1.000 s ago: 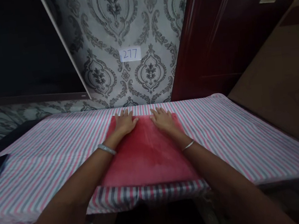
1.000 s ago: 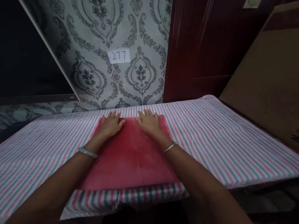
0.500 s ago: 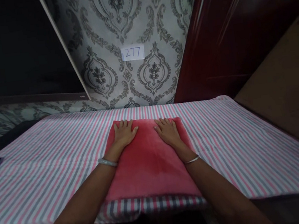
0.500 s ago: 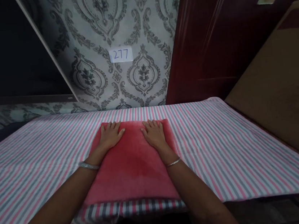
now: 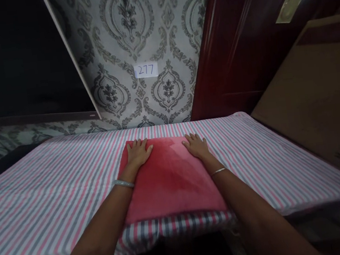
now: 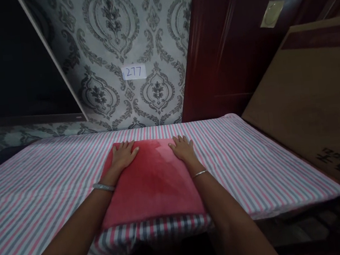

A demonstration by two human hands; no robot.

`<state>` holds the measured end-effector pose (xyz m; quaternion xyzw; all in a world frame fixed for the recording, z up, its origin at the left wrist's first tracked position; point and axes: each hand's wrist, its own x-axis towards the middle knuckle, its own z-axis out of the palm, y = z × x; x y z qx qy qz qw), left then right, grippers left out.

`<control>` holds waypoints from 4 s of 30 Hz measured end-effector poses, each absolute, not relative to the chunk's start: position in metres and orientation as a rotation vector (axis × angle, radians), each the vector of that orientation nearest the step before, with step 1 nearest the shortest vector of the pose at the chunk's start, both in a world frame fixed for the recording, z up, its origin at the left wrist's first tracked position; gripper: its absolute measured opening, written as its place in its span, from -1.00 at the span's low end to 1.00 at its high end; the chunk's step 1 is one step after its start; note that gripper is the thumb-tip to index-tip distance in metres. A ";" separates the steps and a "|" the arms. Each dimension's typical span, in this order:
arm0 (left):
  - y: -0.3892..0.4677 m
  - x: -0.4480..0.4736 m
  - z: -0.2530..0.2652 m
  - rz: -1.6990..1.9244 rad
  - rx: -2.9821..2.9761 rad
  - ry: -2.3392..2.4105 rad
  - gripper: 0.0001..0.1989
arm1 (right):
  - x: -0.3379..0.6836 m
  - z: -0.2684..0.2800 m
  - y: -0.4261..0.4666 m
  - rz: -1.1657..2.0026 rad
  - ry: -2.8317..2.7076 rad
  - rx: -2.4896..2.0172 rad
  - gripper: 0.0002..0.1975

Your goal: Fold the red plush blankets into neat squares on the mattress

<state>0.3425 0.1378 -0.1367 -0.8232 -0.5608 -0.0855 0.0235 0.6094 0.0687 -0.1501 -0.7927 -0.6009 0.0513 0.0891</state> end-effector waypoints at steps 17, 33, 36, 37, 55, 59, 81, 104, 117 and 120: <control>0.129 0.331 -0.129 -0.780 -2.567 -1.764 -0.44 | 0.481 -0.123 0.055 0.077 -2.350 -1.792 -0.38; 0.135 0.340 -0.140 -0.309 -2.658 -1.697 -0.29 | 0.561 -0.151 0.070 0.049 -2.055 -2.101 -0.37; 0.137 0.341 -0.141 -0.257 -2.661 -1.710 -0.28 | 0.559 -0.155 0.069 0.032 -2.045 -2.099 -0.39; 0.137 0.341 -0.141 -0.246 -2.660 -1.712 -0.28 | 0.558 -0.155 0.069 0.034 -2.041 -2.103 -0.39; 0.110 0.342 -0.121 -0.363 -2.755 -1.435 -0.42 | 0.554 -0.156 0.064 0.025 -2.005 -2.065 -0.40; 0.086 0.339 -0.133 -0.209 -3.043 -1.150 -0.40 | 0.553 -0.157 0.063 -0.007 -2.014 -2.080 -0.41; 0.167 0.285 -0.170 -0.364 -2.862 -1.714 -0.21 | 0.554 -0.157 0.066 0.046 -2.006 -2.086 -0.40; 0.015 0.327 -0.164 -0.245 -2.768 -1.317 -0.32 | 0.553 -0.142 0.063 0.110 -1.994 -2.077 -0.37; 0.012 0.288 -0.162 -0.380 -2.635 -1.323 -0.35 | 0.511 -0.150 -0.041 0.202 -2.195 -1.785 -0.33; 0.010 0.284 -0.169 -0.354 -2.592 -1.365 -0.35 | 0.510 -0.156 -0.039 0.163 -2.179 -1.793 -0.33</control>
